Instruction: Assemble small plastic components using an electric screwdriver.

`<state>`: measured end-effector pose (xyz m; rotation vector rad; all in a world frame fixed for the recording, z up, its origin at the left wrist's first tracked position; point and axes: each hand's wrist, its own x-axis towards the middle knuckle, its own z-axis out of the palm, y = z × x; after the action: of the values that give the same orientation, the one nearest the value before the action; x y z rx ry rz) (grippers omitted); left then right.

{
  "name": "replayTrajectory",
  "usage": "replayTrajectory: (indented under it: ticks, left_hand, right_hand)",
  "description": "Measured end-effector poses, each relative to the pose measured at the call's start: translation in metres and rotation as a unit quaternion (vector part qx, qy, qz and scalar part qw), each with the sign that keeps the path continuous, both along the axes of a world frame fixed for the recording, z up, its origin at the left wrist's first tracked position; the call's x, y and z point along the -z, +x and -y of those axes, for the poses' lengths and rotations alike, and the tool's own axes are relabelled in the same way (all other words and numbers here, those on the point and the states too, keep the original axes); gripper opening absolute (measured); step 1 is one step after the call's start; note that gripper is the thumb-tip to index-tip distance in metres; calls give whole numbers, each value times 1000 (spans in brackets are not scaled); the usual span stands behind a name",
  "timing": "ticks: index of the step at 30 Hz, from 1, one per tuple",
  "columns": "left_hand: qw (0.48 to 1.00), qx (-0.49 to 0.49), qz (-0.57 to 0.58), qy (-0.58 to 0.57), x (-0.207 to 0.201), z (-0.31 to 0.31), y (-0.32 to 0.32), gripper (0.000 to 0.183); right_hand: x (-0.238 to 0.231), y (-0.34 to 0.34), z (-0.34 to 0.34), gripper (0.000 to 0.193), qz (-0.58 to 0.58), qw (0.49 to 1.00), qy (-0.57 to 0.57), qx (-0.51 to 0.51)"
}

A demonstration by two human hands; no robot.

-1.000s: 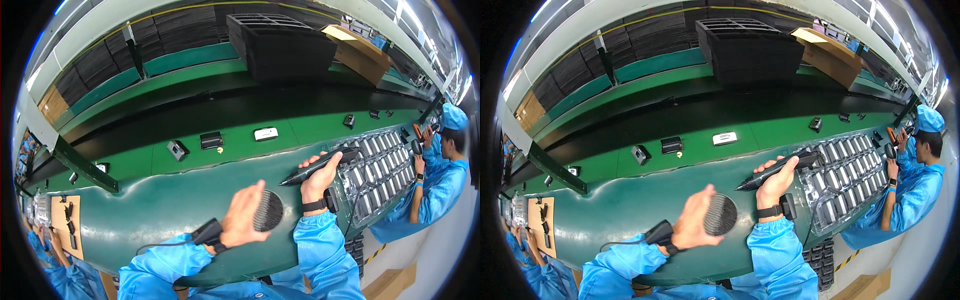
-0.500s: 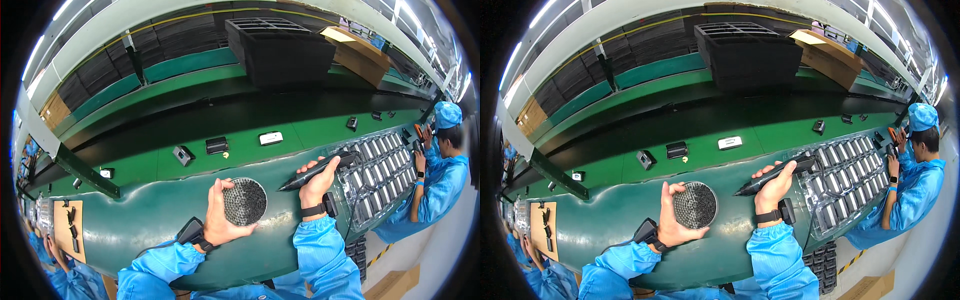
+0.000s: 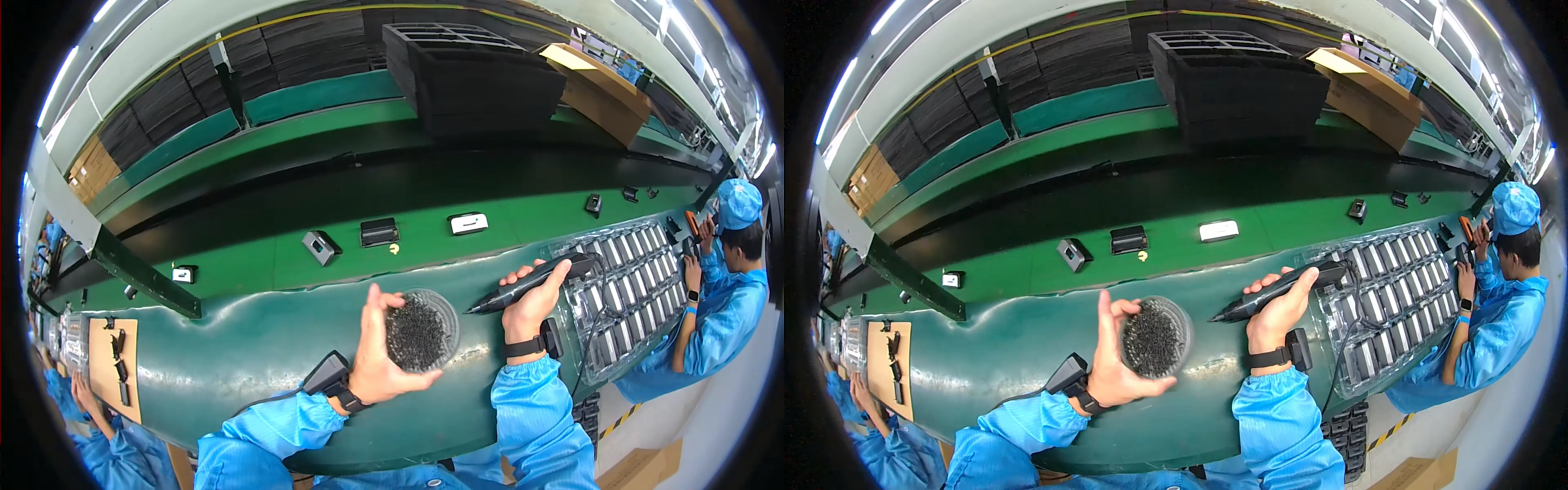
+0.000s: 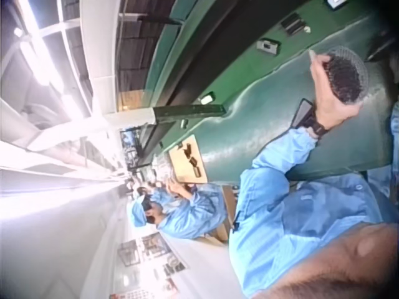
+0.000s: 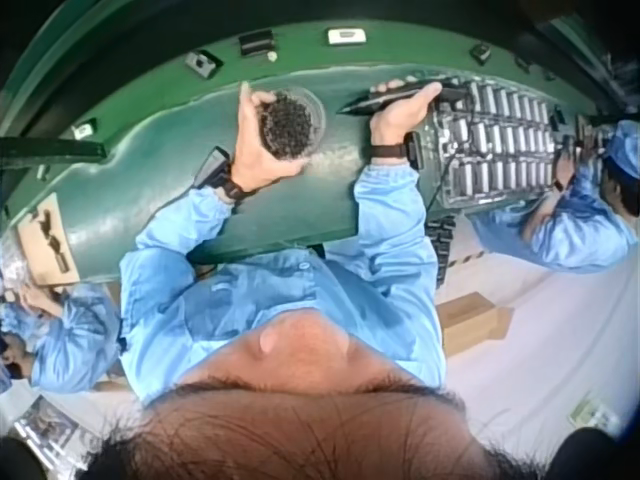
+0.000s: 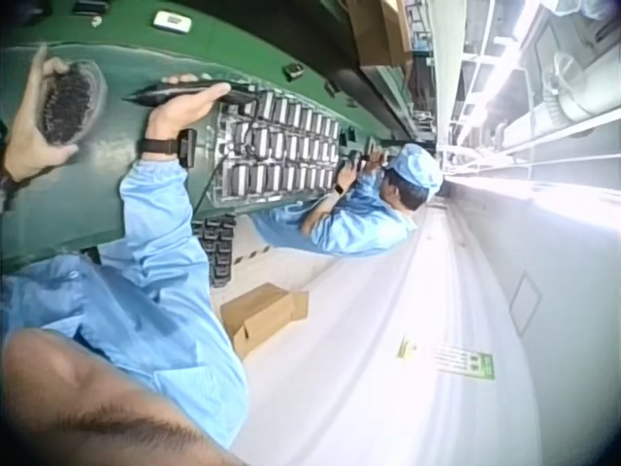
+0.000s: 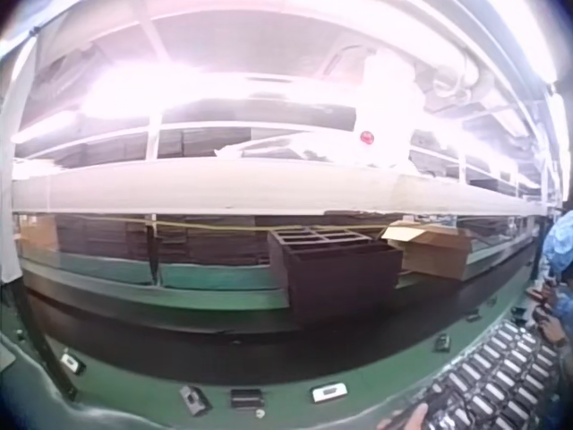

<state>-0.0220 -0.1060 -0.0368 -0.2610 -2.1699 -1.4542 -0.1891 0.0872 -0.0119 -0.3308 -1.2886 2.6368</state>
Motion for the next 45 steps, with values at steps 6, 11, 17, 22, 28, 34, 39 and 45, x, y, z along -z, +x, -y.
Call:
replayTrajectory:
  ticks: [6,11,17,22,28,34,39,45]
  left_hand:
    - [998,63,-20,13,3,-8,2,154]
    - [996,49,-67,-30,-3,-7,0,156]
    - [997,36,-59,-19,-2,7,-8,157]
    - [997,-12,-75,-12,3,16,-14,151]
    - [997,16,-51,-49,3,7,-9,156]
    - [992,83,-84,-54,8,0,-3,159]
    - [991,99,-65,-54,14,-6,-4,151]
    - [974,183,-23,-135,11,10,-14,152]
  right_hand:
    - [4,-2,-1,63,4,1000,1,11]
    - [4,-4,-2,63,10,1000,1,9]
    - [2,-1,-1,63,9,1000,3,7]
    - [0,3,0,62,11,1000,7,-7]
    - [3,1,1,62,2,1000,-1,-2]
    - [3,2,1,63,4,1000,-2,-4]
    - [4,4,-3,63,7,1000,3,-5]
    - [1,3,3,62,6,1000,-1,-8]
